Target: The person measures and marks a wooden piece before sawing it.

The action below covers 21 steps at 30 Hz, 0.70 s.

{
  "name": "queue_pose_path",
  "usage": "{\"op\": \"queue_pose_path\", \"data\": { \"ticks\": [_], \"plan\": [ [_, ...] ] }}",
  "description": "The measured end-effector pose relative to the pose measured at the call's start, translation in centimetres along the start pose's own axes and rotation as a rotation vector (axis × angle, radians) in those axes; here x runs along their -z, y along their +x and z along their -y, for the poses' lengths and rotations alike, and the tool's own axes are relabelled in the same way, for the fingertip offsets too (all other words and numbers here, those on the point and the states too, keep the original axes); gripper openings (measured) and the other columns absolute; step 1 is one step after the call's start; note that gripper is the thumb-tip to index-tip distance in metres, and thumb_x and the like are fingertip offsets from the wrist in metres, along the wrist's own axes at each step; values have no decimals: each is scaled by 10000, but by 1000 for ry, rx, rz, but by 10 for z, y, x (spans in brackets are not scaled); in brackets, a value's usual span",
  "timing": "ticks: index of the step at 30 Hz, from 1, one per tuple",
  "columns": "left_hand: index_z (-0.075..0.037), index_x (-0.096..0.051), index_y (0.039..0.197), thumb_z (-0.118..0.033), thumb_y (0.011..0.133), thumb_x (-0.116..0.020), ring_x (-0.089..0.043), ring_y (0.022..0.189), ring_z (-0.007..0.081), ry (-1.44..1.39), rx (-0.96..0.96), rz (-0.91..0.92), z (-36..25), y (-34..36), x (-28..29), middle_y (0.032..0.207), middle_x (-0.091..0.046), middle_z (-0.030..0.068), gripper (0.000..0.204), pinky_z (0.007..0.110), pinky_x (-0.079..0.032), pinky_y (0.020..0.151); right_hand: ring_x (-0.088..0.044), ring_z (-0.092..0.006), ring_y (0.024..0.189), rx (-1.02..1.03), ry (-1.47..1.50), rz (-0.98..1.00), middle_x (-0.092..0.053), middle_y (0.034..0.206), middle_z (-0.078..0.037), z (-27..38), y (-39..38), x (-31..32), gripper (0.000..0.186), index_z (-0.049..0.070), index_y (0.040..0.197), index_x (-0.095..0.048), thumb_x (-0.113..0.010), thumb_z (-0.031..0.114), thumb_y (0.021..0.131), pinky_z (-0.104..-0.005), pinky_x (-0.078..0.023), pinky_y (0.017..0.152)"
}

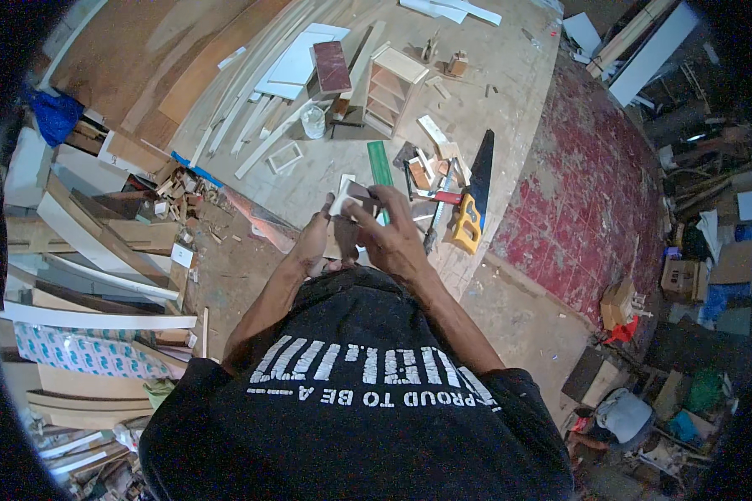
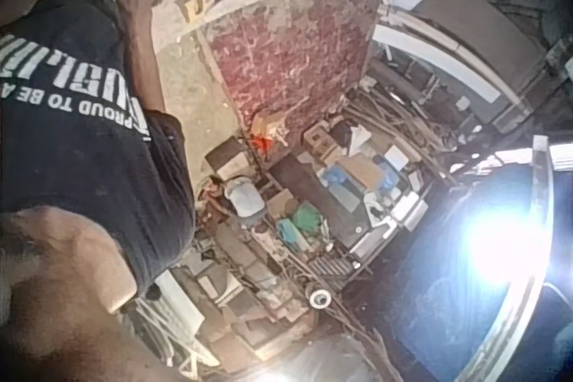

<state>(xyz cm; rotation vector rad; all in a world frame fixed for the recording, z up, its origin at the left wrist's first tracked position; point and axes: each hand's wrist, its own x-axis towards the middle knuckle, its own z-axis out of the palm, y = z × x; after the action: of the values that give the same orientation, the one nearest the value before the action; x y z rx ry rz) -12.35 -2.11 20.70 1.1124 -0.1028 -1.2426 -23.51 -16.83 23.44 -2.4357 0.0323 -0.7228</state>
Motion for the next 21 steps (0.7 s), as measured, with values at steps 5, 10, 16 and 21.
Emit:
{"op": "queue_pose_path", "data": {
  "ticks": [5,10,16,21],
  "plan": [
    [-36,-577,1163,-614,1035,-239,-603,477,176,29,-28,28,-15,0,-6,778,-649,103,682,237,-400,317,-553,-399,1148,-42,-23,-15,-495,1293,-206,-27,-18,-3,642,181,1280,-640,-760,-41,689,-470,-497,944],
    [-9,-595,1119,-599,1038,-224,-609,500,150,25,-34,37,-9,0,-10,806,-660,103,701,215,-380,303,-551,-400,1151,74,3,-47,-504,1269,-210,-1,3,1,678,183,1284,-639,-744,-62,661,-470,-494,950],
    [-3,-615,1104,-492,1050,-199,-592,491,153,155,-46,-7,-9,-4,-21,765,-662,123,643,243,-371,306,-529,-431,1161,102,-11,-66,-508,1259,-243,2,2,-2,622,188,1285,-642,-742,-19,708,-467,-493,937],
    [-10,-615,1067,-448,1050,-247,-535,401,149,174,-53,-25,-18,-4,-21,678,-626,91,572,261,-374,310,-519,-430,1167,-4,13,-81,-504,1257,-242,-21,-14,-3,626,198,1308,-628,-730,-11,727,-481,-488,939]
  ]
}}
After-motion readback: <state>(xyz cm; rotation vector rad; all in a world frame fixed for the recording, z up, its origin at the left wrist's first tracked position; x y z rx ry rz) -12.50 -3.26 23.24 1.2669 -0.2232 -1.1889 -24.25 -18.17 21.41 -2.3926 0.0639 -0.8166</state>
